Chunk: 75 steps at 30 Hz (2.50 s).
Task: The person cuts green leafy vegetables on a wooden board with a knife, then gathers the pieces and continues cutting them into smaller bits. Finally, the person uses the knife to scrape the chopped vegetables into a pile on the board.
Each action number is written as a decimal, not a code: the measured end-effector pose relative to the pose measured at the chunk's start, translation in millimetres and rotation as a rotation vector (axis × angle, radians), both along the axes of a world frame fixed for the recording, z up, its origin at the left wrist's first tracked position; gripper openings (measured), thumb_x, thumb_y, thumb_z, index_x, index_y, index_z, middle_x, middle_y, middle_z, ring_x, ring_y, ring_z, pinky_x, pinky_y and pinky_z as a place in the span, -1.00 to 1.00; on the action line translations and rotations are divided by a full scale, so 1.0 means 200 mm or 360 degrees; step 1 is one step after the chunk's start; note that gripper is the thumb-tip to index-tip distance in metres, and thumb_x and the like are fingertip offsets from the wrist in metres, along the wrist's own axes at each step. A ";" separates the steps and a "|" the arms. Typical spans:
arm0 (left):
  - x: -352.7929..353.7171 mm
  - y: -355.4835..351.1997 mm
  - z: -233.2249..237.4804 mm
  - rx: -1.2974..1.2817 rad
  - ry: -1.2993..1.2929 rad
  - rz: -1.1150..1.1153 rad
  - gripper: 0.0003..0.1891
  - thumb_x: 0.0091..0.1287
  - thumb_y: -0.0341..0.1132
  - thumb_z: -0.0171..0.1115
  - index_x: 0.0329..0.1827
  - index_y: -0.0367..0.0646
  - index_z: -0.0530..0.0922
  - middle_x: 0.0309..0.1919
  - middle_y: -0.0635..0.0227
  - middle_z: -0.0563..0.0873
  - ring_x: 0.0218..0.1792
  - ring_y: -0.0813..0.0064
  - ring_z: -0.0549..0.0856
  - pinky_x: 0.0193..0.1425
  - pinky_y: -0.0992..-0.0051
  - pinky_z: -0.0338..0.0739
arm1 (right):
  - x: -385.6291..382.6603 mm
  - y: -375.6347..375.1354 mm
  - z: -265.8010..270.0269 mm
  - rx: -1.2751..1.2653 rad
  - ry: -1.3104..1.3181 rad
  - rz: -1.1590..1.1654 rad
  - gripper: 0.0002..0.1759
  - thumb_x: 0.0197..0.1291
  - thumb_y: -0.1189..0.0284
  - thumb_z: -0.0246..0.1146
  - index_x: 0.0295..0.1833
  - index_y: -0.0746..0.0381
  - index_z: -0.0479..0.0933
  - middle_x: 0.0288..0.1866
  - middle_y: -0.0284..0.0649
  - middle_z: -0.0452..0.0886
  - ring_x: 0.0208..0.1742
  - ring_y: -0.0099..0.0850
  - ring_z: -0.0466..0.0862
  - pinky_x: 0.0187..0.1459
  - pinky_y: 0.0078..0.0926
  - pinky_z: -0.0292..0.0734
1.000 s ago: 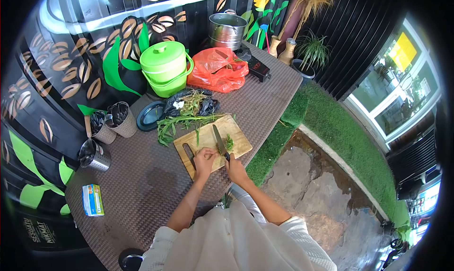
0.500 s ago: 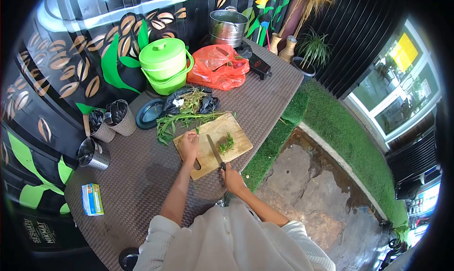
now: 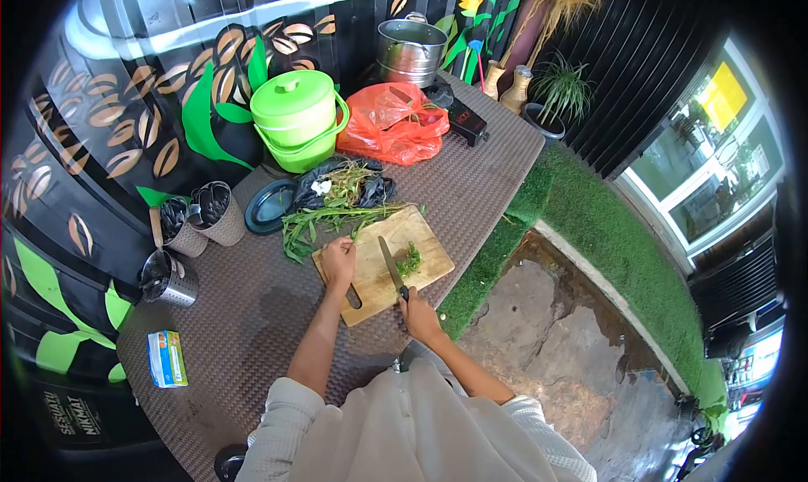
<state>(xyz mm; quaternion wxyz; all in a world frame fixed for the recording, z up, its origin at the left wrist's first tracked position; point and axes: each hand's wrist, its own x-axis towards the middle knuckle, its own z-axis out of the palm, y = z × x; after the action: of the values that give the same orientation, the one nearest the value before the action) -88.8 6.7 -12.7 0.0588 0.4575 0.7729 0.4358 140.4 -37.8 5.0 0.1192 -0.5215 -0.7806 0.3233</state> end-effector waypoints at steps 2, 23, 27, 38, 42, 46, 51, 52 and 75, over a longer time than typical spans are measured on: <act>0.02 -0.04 0.04 0.0003 -0.0117 0.0016 -0.88 0.07 -0.43 0.34 -0.33 -0.25 0.66 -0.43 0.24 0.73 -0.35 0.28 0.69 -0.10 0.35 0.54 | 0.00 0.01 0.01 -0.0012 0.0003 0.0003 -0.67 0.37 0.26 -0.03 -0.07 0.35 0.20 -0.45 0.30 0.55 -0.35 0.26 0.57 -0.32 0.16 0.46; 0.08 -0.18 0.12 -0.0145 0.0241 -0.0146 -0.86 0.11 -0.40 0.36 -0.27 -0.16 0.66 -0.27 0.26 0.65 -0.07 0.24 0.54 -0.01 0.28 0.42 | 0.03 0.00 -0.03 0.0100 -0.0037 0.0023 -0.68 0.35 0.26 0.01 -0.08 0.34 0.21 -0.48 0.25 0.56 -0.40 0.22 0.59 -0.35 0.15 0.48; 0.11 -0.13 0.06 -0.0100 0.0362 -0.0219 -0.88 0.16 -0.40 0.31 -0.28 -0.22 0.66 -0.28 0.22 0.65 -0.06 0.23 0.54 -0.01 0.27 0.44 | 0.03 -0.02 0.00 0.0064 -0.0070 0.0019 -0.68 0.34 0.27 0.01 -0.07 0.33 0.21 -0.44 0.24 0.58 -0.36 0.22 0.60 -0.32 0.14 0.49; 0.27 -0.30 -0.02 0.0081 -0.0044 -0.0500 -0.87 0.08 -0.57 0.30 -0.29 -0.31 0.66 -0.36 0.14 0.64 -0.25 0.23 0.64 -0.13 0.32 0.53 | 0.01 0.00 0.04 -0.0005 -0.0189 -0.0029 -0.67 0.35 0.25 -0.02 -0.04 0.33 0.21 -0.36 0.23 0.60 -0.31 0.21 0.61 -0.25 0.13 0.50; 0.32 -0.34 0.02 0.0106 0.0117 -0.0502 -0.84 0.07 -0.56 0.32 -0.26 -0.31 0.66 -0.34 0.14 0.65 -0.23 0.19 0.63 -0.13 0.30 0.52 | 0.01 0.04 0.08 0.0002 -0.0218 0.0056 -0.66 0.34 0.27 -0.02 -0.03 0.35 0.21 -0.35 0.24 0.60 -0.28 0.20 0.62 -0.24 0.11 0.50; 0.35 -0.31 0.03 0.0166 -0.0264 -0.0480 -0.84 0.06 -0.59 0.30 -0.27 -0.32 0.67 -0.35 0.12 0.66 -0.21 0.19 0.63 -0.09 0.28 0.51 | 0.01 0.06 0.09 -0.0002 -0.0247 0.0084 -0.66 0.34 0.29 -0.02 -0.03 0.37 0.21 -0.35 0.24 0.60 -0.26 0.19 0.62 -0.23 0.11 0.51; 0.39 -0.27 0.00 0.0141 -0.0066 -0.0471 -0.86 0.10 -0.57 0.23 -0.29 -0.28 0.68 -0.35 0.11 0.66 -0.19 0.13 0.60 -0.01 0.26 0.46 | 0.02 0.02 0.11 0.0091 -0.0378 0.0167 -0.72 0.26 0.39 -0.01 -0.03 0.37 0.22 -0.28 0.20 0.63 -0.23 0.10 0.67 -0.23 0.00 0.58; 0.40 -0.28 0.00 0.0156 -0.0059 -0.0477 -0.86 0.10 -0.57 0.23 -0.29 -0.28 0.68 -0.35 0.11 0.66 -0.19 0.13 0.60 -0.01 0.26 0.46 | 0.02 0.01 0.14 0.0058 -0.0388 0.0170 -0.72 0.24 0.42 0.00 -0.02 0.36 0.23 -0.28 0.19 0.63 -0.23 0.08 0.68 -0.23 -0.03 0.59; 0.45 -0.33 -0.04 0.0252 0.0138 -0.0342 -0.87 0.13 -0.46 0.27 -0.26 -0.19 0.70 -0.31 0.27 0.63 -0.15 0.22 0.52 0.00 0.34 0.42 | -0.06 0.01 0.01 0.0184 -0.0536 0.0122 -0.71 0.21 0.44 0.04 -0.02 0.33 0.21 -0.31 0.18 0.64 -0.27 0.03 0.70 -0.31 -0.07 0.60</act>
<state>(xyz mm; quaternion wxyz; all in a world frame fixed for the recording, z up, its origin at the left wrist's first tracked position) 0.9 -58.4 -20.9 0.0355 0.5593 0.6843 0.4665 128.9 -36.6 6.8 0.0042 -0.5304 -0.8261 0.1902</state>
